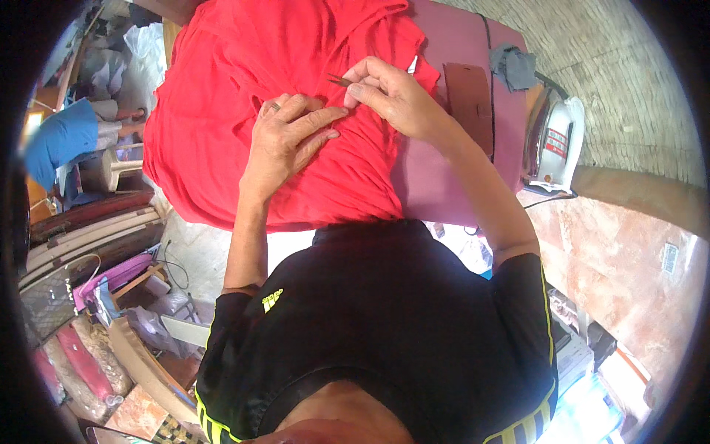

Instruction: The person uses a small metal tool to carefully cut and remove tags from a stack of red polo shirts. They work on the shirts one by one, manipulating the fabric to access the tags and using the tool to snip the fasteners before discarding the tags.

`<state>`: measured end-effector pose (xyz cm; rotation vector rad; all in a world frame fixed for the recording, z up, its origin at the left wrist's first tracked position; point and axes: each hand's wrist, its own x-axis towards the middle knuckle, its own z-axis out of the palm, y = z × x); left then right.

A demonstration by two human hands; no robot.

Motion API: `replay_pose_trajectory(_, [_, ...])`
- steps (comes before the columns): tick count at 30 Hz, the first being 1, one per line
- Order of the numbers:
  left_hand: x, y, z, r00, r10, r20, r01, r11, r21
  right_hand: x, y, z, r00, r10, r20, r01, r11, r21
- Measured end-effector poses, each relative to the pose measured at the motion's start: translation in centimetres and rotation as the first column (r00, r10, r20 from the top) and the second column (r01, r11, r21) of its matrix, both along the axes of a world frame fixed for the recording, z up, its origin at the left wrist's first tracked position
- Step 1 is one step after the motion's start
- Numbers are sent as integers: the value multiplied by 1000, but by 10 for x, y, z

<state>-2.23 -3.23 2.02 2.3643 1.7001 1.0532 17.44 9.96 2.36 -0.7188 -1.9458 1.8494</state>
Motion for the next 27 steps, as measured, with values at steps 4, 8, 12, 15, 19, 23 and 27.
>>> replay_pose_trajectory(4, [4,1,-10,995,57,-83,-51,996,77,5,-3,3,1000,-6,21,7,999,-32])
replay_pose_trajectory(8, [12,-3,-28,903,96,418,-154,982,107,10,-12,-27,964,31,-264,-1,994,113])
replay_pose_trajectory(12, [10,-9,-31,927,150,343,-197,975,107,16,-17,-27,980,82,-180,-10,930,368])
replay_pose_trajectory(15, [5,-7,-40,908,104,406,-174,975,139,13,-20,-11,996,92,-12,-58,721,690])
replay_pose_trajectory(19, [9,-6,-39,903,103,418,-175,975,138,5,-29,1,991,30,131,-125,561,818])
replay_pose_trajectory(23, [11,-4,-36,931,95,352,-173,965,198,1,-31,2,983,19,181,-163,543,824])
replay_pose_trajectory(27, [10,-7,-39,889,114,444,-205,965,163,2,-28,5,979,49,198,-185,623,760])
